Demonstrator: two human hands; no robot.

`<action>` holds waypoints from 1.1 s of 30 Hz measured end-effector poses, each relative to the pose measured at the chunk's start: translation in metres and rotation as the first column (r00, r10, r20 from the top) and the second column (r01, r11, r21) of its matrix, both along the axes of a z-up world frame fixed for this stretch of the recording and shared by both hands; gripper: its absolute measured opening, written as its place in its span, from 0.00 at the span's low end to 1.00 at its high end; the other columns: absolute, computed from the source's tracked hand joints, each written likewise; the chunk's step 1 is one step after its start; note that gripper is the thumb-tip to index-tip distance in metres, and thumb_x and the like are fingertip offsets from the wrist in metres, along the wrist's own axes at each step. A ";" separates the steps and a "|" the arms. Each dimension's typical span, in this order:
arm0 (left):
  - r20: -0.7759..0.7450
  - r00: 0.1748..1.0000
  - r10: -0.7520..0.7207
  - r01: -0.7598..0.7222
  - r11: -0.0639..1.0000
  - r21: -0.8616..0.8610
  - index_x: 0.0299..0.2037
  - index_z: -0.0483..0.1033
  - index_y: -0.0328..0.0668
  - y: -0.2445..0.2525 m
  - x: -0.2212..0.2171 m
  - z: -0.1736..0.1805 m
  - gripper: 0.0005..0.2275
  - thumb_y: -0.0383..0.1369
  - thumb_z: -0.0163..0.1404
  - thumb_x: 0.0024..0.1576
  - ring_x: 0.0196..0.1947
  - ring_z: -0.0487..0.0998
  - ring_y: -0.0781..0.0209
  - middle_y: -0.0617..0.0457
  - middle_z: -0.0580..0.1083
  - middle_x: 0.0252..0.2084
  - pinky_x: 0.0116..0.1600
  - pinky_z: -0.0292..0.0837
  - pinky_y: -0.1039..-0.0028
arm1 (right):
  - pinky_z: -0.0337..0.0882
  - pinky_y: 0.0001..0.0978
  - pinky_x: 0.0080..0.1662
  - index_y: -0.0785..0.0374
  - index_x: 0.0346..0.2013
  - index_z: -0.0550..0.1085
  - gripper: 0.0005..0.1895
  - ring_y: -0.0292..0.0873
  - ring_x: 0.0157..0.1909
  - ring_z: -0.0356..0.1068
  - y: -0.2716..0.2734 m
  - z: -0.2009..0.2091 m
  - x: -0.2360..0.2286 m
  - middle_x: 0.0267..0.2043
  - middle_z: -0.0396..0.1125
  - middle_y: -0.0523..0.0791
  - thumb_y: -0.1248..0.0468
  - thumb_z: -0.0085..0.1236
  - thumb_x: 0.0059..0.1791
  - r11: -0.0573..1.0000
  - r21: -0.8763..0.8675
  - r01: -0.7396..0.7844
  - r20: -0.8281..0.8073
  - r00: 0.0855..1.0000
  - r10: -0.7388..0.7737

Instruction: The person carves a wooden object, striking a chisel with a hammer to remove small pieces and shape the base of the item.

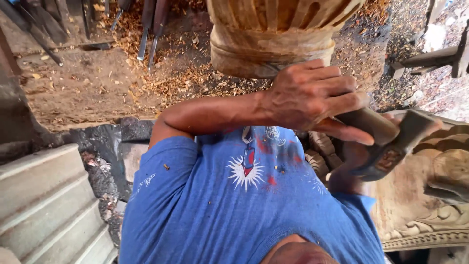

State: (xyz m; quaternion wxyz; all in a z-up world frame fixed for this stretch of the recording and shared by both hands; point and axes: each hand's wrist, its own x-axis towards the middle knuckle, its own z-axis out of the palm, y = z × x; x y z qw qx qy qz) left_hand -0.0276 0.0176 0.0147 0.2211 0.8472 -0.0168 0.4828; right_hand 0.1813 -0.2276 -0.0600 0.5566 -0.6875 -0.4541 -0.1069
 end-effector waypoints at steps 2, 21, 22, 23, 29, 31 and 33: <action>0.011 1.000 -0.003 0.003 1.000 0.019 0.42 0.75 0.44 0.000 -0.003 0.002 0.24 0.59 0.55 0.60 0.35 0.74 0.62 0.55 0.73 0.38 0.40 0.70 0.69 | 0.66 0.32 0.30 0.67 0.37 0.70 0.10 0.41 0.24 0.64 0.000 0.001 0.004 0.30 0.67 0.50 0.65 0.54 0.61 1.000 0.017 0.010 -0.006 1.000 -0.010; 0.030 0.999 -0.023 0.023 1.000 0.002 0.47 0.75 0.45 0.004 -0.009 -0.002 0.24 0.58 0.55 0.61 0.38 0.74 0.62 0.56 0.72 0.40 0.43 0.69 0.70 | 0.69 0.31 0.33 0.67 0.40 0.71 0.10 0.40 0.27 0.66 0.001 0.021 0.014 0.33 0.68 0.49 0.62 0.54 0.60 0.999 0.045 -0.020 -0.038 0.999 0.022; 0.029 1.000 -0.011 0.011 1.000 0.000 0.45 0.75 0.45 0.001 -0.009 -0.003 0.24 0.59 0.55 0.61 0.36 0.74 0.62 0.56 0.72 0.38 0.41 0.69 0.70 | 0.69 0.31 0.33 0.67 0.40 0.71 0.10 0.40 0.27 0.66 0.001 0.021 0.013 0.33 0.69 0.49 0.62 0.54 0.60 1.000 0.026 -0.017 -0.035 0.999 0.018; 0.027 1.000 0.001 -0.001 1.000 -0.001 0.44 0.75 0.46 -0.002 -0.008 -0.004 0.25 0.61 0.56 0.60 0.34 0.73 0.62 0.56 0.72 0.37 0.40 0.68 0.69 | 0.69 0.31 0.33 0.67 0.40 0.71 0.10 0.40 0.28 0.66 0.000 0.016 0.008 0.33 0.69 0.49 0.62 0.54 0.60 1.000 -0.003 -0.011 -0.027 1.000 0.011; 0.011 1.000 -0.005 0.004 1.000 0.028 0.43 0.74 0.46 0.009 -0.008 -0.001 0.26 0.62 0.57 0.61 0.34 0.74 0.62 0.56 0.72 0.36 0.39 0.68 0.69 | 0.70 0.31 0.34 0.67 0.41 0.71 0.11 0.39 0.29 0.67 0.006 0.013 0.013 0.34 0.69 0.48 0.61 0.54 0.60 0.999 0.027 0.017 0.005 1.000 -0.017; 0.023 1.000 -0.018 0.018 1.000 -0.013 0.45 0.74 0.46 0.003 -0.011 -0.002 0.25 0.61 0.57 0.60 0.35 0.74 0.62 0.56 0.72 0.37 0.39 0.68 0.69 | 0.70 0.31 0.35 0.67 0.41 0.72 0.11 0.39 0.29 0.67 0.004 0.013 0.014 0.34 0.69 0.48 0.61 0.54 0.60 1.000 -0.005 0.017 -0.002 1.000 -0.017; 0.042 0.998 -0.036 0.037 0.999 -0.016 0.48 0.75 0.46 0.005 -0.012 0.003 0.24 0.59 0.57 0.59 0.35 0.74 0.62 0.57 0.72 0.37 0.40 0.68 0.69 | 0.70 0.30 0.35 0.67 0.41 0.72 0.11 0.39 0.29 0.68 0.006 0.000 0.001 0.34 0.69 0.48 0.61 0.54 0.60 0.999 -0.034 0.026 0.069 0.997 -0.024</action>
